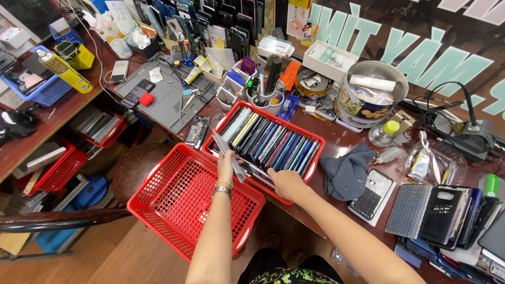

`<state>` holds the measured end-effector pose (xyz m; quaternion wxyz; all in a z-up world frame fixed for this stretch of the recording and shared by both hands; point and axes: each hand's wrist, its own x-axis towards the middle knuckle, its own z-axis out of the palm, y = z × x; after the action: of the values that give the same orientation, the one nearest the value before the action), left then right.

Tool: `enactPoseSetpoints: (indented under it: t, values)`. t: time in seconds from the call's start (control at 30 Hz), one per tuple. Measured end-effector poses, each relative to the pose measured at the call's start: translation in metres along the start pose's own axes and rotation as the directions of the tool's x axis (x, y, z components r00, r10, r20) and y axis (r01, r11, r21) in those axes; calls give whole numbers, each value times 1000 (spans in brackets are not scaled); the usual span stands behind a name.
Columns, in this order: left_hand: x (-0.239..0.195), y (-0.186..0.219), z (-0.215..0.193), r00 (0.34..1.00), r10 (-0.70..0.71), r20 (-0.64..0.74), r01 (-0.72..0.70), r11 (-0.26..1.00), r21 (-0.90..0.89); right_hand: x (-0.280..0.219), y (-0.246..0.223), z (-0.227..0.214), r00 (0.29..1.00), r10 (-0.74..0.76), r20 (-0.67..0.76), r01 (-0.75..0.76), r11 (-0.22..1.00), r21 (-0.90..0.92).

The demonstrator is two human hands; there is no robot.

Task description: The person wipes multiple mobile phones with a gray cloth, handling them one at a time. They pick up each phone, wipe the front and back surfaces, and place them into a red basket. The process is repeated for several devices on a cluttered workbench.

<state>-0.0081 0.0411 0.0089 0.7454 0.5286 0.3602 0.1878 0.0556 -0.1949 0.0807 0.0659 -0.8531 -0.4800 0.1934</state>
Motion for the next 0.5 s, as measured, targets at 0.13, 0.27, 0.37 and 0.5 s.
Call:
enactPoseSetpoints:
  t: [0.13, 0.27, 0.37, 0.5]
  values:
    - [-7, 15, -5, 999, 30, -31, -32, 997, -65, 15, -4, 14, 999, -7, 43, 13, 991, -132]
    - [-8, 12, -8, 999, -49, 13, 50, 997, -55, 22, -4, 23, 997, 20, 78, -3, 976, -218]
    - [-5, -2, -11, 991, -96, 91, 108, 985, -132, 26, -3, 32, 995, 45, 90, -24, 974, -225]
    - [-1, -13, -10, 992, -116, 43, 121, 982, -147, 36, -5, 46, 996, 43, 78, -21, 964, -267]
